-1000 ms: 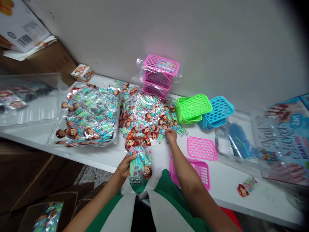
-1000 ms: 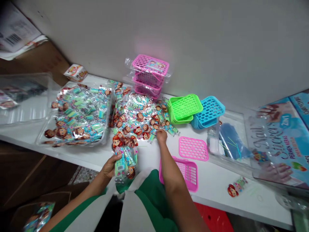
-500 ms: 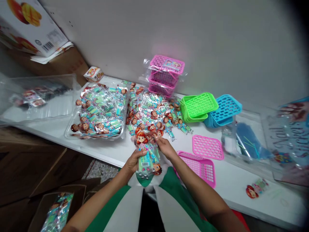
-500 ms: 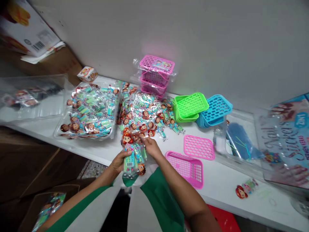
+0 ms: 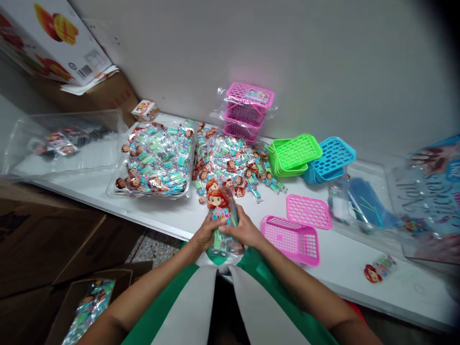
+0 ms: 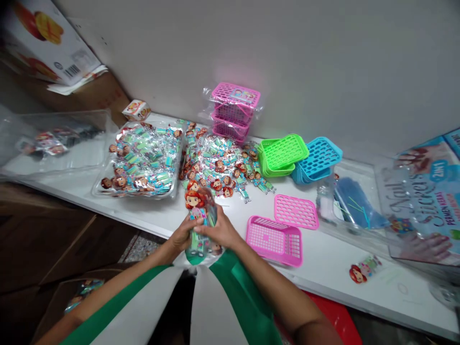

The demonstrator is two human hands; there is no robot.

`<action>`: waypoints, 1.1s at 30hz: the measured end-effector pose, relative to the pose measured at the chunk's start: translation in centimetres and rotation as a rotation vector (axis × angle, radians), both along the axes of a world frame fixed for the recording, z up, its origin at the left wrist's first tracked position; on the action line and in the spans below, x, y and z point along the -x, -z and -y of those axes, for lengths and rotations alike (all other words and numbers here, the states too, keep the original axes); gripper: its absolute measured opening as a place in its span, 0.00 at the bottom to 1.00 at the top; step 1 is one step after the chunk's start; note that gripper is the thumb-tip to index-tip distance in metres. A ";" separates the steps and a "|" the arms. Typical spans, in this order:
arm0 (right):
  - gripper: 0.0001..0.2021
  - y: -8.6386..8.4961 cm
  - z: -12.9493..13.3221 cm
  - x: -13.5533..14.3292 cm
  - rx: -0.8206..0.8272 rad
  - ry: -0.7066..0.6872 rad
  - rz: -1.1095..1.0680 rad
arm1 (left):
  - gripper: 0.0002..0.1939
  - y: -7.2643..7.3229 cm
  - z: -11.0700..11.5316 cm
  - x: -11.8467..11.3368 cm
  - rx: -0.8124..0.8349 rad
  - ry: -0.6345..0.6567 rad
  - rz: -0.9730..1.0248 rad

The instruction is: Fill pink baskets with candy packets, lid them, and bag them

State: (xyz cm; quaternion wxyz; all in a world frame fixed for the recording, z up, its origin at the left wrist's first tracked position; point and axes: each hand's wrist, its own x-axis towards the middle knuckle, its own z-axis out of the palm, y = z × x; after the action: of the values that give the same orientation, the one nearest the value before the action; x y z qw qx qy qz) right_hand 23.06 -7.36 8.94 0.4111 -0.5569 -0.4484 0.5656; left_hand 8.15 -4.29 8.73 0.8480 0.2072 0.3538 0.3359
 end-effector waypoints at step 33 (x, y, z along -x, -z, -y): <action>0.09 -8.1 3.1 -3.9 -0.544 0.229 0.489 | 0.24 3.7 -0.3 2.6 0.212 0.218 0.295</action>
State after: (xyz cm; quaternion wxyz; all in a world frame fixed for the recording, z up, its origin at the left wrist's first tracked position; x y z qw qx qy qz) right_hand 26.93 -10.46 17.06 0.4851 -0.5925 -0.6018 0.2268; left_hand 5.56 -4.01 5.03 0.9390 0.1027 0.2346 0.2298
